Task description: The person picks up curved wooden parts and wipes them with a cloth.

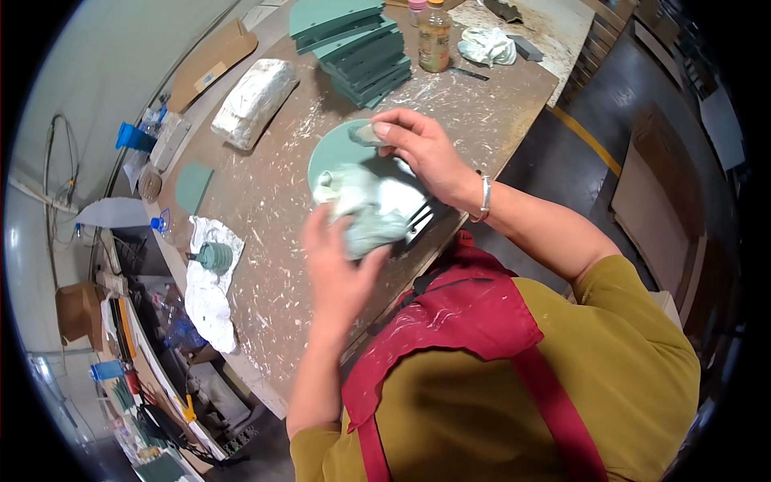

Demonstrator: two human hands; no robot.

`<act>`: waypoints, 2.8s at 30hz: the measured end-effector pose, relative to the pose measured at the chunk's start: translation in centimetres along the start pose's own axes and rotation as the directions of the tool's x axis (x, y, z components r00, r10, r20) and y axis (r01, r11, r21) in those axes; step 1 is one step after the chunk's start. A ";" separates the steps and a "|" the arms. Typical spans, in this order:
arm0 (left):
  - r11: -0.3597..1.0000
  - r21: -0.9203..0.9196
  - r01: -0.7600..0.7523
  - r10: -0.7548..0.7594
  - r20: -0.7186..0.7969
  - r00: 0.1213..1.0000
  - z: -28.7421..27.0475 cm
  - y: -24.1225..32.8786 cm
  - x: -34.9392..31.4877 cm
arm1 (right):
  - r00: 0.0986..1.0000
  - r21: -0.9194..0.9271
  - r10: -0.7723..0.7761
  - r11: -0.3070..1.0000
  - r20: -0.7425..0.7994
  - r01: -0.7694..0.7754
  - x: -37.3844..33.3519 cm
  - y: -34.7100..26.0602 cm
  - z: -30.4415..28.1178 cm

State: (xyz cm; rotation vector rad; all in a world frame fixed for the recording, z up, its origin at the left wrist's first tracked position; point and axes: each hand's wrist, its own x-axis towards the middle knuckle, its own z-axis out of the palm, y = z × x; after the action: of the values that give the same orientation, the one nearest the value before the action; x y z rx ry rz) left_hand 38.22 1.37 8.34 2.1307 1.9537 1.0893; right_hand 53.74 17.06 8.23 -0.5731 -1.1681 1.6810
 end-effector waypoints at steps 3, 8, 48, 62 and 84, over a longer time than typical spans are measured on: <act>1.000 0.019 -0.006 0.008 -0.100 0.995 2.2 -0.8 -0.9 | 1.000 0.002 -0.004 1.000 -0.012 0.004 -0.3 0.1 -0.3; 0.858 -0.336 0.389 -0.437 -0.080 0.896 -0.1 -5.1 0.7 | 1.000 -0.061 -0.016 0.998 0.010 0.017 -0.3 -0.4 -0.3; 0.813 -0.498 0.300 -0.206 0.236 0.950 1.3 -10.4 14.7 | 0.916 -0.372 0.033 0.919 0.400 0.129 -3.1 -0.5 3.3; 0.990 -0.095 0.101 -0.064 0.327 0.943 3.0 -13.2 19.0 | 0.891 -0.417 0.117 0.905 0.438 0.086 -3.0 -1.4 2.8; 0.899 -0.130 -0.417 0.412 0.574 0.708 6.9 -5.8 21.9 | 0.903 -0.296 0.064 0.952 0.425 0.072 -2.7 -1.5 1.0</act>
State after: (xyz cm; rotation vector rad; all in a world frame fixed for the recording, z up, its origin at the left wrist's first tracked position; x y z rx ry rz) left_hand 35.81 24.82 10.35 2.5692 1.2241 0.3334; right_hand 54.74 14.33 9.56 -0.3898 -1.7717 1.6813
